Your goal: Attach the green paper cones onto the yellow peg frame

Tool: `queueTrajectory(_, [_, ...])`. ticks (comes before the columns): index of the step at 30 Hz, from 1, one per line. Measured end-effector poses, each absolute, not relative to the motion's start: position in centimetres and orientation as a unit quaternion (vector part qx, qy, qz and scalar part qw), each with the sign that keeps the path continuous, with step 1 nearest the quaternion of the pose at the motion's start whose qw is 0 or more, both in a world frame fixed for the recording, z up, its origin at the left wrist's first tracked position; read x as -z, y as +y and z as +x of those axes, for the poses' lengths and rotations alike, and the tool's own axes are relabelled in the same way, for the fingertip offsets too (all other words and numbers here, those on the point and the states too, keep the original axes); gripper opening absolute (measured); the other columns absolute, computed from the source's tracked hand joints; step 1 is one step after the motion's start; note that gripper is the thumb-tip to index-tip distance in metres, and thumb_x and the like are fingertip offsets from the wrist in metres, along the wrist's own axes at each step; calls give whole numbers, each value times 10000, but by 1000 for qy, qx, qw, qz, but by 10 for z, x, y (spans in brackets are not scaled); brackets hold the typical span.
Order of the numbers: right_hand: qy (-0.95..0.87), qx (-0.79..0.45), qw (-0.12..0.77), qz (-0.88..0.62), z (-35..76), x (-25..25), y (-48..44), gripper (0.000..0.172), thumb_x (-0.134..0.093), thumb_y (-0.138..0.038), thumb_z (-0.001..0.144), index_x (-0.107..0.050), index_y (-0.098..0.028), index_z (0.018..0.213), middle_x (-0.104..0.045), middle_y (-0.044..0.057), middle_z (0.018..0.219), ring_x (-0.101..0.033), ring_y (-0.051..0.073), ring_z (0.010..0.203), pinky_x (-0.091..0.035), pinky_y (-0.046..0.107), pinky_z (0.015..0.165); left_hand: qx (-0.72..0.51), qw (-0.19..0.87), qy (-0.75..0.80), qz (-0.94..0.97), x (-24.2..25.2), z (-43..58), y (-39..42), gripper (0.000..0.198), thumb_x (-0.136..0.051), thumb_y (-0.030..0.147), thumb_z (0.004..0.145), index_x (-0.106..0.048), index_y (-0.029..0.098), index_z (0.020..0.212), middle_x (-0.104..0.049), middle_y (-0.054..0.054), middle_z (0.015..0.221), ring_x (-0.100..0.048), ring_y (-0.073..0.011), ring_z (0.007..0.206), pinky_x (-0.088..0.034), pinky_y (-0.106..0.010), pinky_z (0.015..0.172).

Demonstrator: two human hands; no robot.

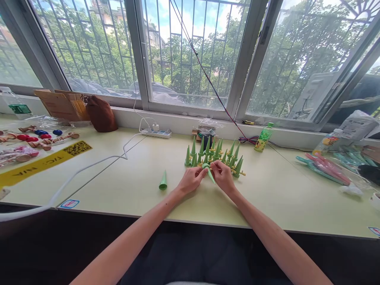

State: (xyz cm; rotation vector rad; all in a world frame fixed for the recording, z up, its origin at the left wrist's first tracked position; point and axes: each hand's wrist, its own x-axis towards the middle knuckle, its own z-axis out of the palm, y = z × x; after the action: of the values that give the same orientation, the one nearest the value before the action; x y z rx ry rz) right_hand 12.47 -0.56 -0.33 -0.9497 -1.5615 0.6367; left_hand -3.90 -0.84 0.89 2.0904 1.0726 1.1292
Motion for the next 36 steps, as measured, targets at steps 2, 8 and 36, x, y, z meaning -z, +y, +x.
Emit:
queueTrajectory(2, [-665, -270, 563, -409, 125, 4, -5, 338, -487, -499, 902, -494, -199, 746, -437, -34, 580, -403, 110, 495, -346, 231, 472, -423, 248, 398, 775, -9, -39, -8, 447, -474, 512, 899, -565, 158, 641, -528, 13, 498, -467, -120, 469, -361, -249, 513])
queueTrajectory(8, [-672, -266, 548, -421, 127, 5, -3, 356, -480, -509, 905, -490, -200, 730, -405, -40, 561, -364, 107, 482, -307, 237, 461, -426, 223, 393, 784, -7, -39, -6, 410, -521, 489, 885, -547, 155, 650, -570, 1, 580, -463, -105, 507, -359, -236, 521])
queueTrajectory(36, [-676, -295, 541, -404, 127, 4, -5, 377, -459, -537, 915, -460, -209, 728, -376, -48, 546, -358, 103, 448, -277, 242, 432, -487, 157, 332, 793, 5, -41, -1, 227, -635, 381, 846, -593, 173, 924, -527, 8, 792, -459, -68, 556, -419, -194, 528])
